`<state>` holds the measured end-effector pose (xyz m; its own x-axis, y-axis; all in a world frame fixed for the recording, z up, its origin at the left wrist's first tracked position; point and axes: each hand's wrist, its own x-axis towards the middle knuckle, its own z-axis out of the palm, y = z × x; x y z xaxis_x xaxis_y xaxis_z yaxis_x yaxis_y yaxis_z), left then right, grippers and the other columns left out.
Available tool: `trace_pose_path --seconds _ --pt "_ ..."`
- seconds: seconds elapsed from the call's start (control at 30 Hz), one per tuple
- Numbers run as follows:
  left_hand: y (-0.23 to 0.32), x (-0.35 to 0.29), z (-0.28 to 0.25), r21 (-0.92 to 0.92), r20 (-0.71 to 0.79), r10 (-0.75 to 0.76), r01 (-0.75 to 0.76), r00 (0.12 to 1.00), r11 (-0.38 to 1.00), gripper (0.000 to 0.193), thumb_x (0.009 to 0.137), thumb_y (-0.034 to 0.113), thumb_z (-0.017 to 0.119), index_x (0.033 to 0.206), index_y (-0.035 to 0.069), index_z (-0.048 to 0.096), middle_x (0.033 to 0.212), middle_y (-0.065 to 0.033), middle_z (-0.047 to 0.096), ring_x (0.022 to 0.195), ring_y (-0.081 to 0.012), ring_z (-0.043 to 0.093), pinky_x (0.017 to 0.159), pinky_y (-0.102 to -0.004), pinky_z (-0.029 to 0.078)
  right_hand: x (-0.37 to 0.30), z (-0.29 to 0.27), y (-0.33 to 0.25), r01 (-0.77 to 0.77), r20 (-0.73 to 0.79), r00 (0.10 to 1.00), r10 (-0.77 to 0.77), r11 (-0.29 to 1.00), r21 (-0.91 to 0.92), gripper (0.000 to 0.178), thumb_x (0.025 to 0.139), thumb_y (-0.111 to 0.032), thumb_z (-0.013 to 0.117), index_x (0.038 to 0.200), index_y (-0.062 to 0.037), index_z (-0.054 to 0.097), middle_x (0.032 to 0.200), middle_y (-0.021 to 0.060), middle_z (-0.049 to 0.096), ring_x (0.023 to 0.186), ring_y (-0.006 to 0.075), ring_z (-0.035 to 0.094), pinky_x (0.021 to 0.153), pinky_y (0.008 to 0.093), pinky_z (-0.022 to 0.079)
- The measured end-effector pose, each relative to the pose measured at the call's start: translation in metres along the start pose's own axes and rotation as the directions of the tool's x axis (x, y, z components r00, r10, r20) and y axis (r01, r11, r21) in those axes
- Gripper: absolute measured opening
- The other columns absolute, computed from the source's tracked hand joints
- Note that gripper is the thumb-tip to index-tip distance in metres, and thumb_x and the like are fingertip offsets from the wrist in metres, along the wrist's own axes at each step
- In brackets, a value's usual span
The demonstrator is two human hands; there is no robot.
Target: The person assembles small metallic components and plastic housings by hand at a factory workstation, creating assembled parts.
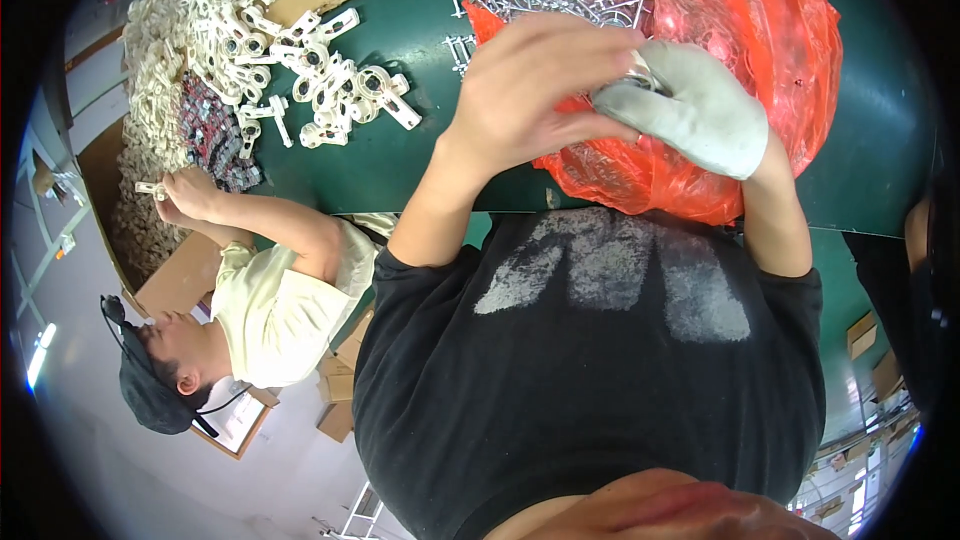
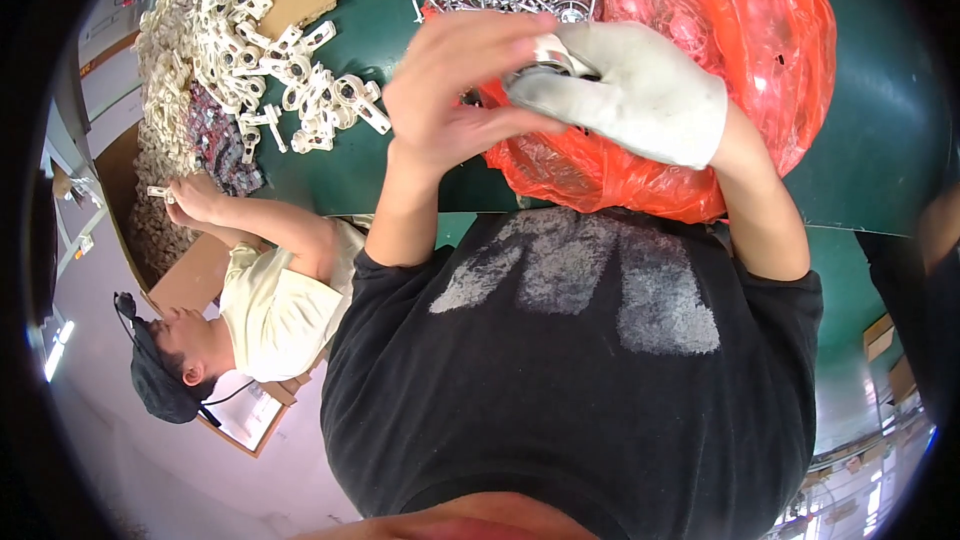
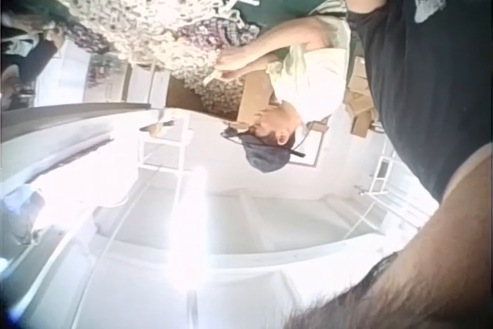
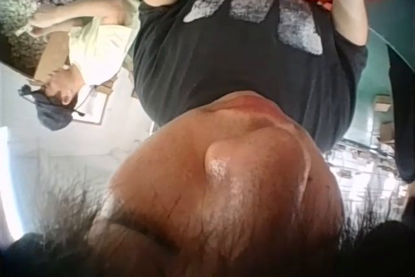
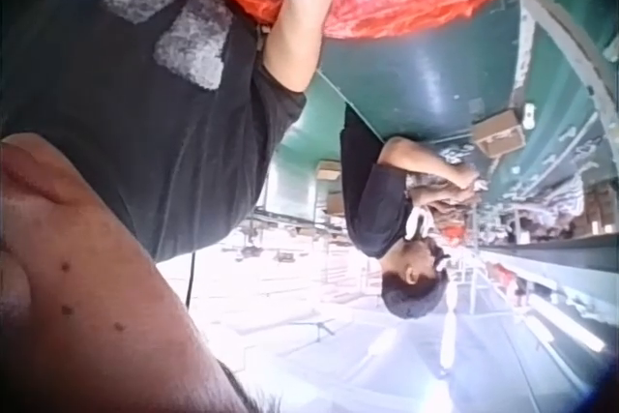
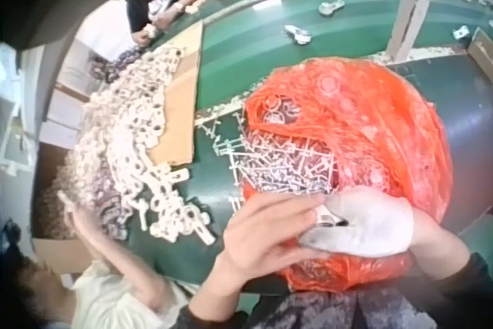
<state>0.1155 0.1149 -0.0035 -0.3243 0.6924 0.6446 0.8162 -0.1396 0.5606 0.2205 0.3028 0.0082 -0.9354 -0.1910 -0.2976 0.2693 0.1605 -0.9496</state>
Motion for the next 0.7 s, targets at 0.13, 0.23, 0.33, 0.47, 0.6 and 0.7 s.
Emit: trace_pose_path --seconds 0.13,0.23,0.33,0.47,0.6,0.7 --pt "0.001 -0.001 0.005 -0.293 0.051 -0.297 0.299 0.953 0.908 0.05 0.082 0.027 0.085 0.115 -0.006 0.068 0.117 -0.0217 0.073 0.106 -0.0284 0.072 0.092 -0.0358 0.056 0.001 0.005 0.003 0.131 -0.124 0.978 -0.168 0.957 -0.259 0.026 0.095 -0.032 0.069 0.108 -0.0091 0.07 0.08 0.0129 0.068 0.073 0.0267 0.069 0.068 0.0367 0.054" --pt "0.006 -0.001 0.015 -0.38 0.102 -0.407 0.414 0.907 0.827 0.035 0.092 0.016 0.075 0.118 -0.006 0.069 0.117 -0.0209 0.073 0.107 -0.0264 0.071 0.093 -0.0351 0.056 0.0 0.01 0.008 0.229 -0.194 0.925 -0.328 0.885 -0.404 0.025 0.094 -0.032 0.071 0.105 -0.0097 0.07 0.083 0.0163 0.07 0.076 0.0334 0.07 0.067 0.0399 0.056" --pt "0.002 0.003 0.016 -0.499 0.069 -0.374 0.357 0.925 0.79 0.028 0.092 0.011 0.072 0.114 -0.006 0.071 0.116 -0.0181 0.074 0.106 -0.0241 0.072 0.092 -0.0334 0.056 -0.001 0.015 0.014 0.211 -0.275 0.888 -0.369 0.857 -0.469 0.024 0.094 -0.032 0.071 0.1 -0.0094 0.069 0.083 0.0176 0.069 0.076 0.0358 0.07 0.067 0.0422 0.056" --pt "-0.018 0.013 -0.002 -0.326 0.282 -0.431 0.508 0.857 0.797 0.021 0.091 0.01 0.072 0.108 -0.003 0.075 0.116 -0.015 0.074 0.107 -0.0197 0.069 0.094 -0.0329 0.053 0.006 0.016 0.017 0.026 -0.299 0.941 -0.16 0.913 -0.407 0.031 0.095 -0.038 0.067 0.099 -0.0069 0.066 0.081 0.0164 0.069 0.077 0.0349 0.07 0.069 0.0438 0.056" --pt "-0.08 0.024 -0.049 -0.234 0.204 -0.889 0.902 0.41 0.362 0.028 0.104 0.031 0.061 0.099 0.006 0.072 0.079 0.0006 0.063 0.069 -0.0057 0.056 0.059 -0.023 0.044 0.007 0.012 0.003 -0.038 -0.37 0.921 -0.122 0.917 -0.397 0.043 0.096 -0.04 0.063 0.125 -0.0089 0.065 0.095 0.0132 0.074 0.088 0.0293 0.073 0.081 0.0378 0.055" --pt "-0.113 0.038 -0.061 -0.603 -0.112 -0.859 0.653 0.499 0.458 0.034 0.106 0.031 0.056 0.11 0.0 0.07 0.086 -0.0032 0.068 0.077 -0.0114 0.066 0.066 -0.0246 0.05 0.011 0.009 0.009 -0.12 -0.404 0.914 -0.045 0.92 -0.373 0.038 0.096 -0.028 0.066 0.128 -0.0076 0.065 0.105 0.0144 0.075 0.095 0.0275 0.074 0.086 0.0359 0.055"
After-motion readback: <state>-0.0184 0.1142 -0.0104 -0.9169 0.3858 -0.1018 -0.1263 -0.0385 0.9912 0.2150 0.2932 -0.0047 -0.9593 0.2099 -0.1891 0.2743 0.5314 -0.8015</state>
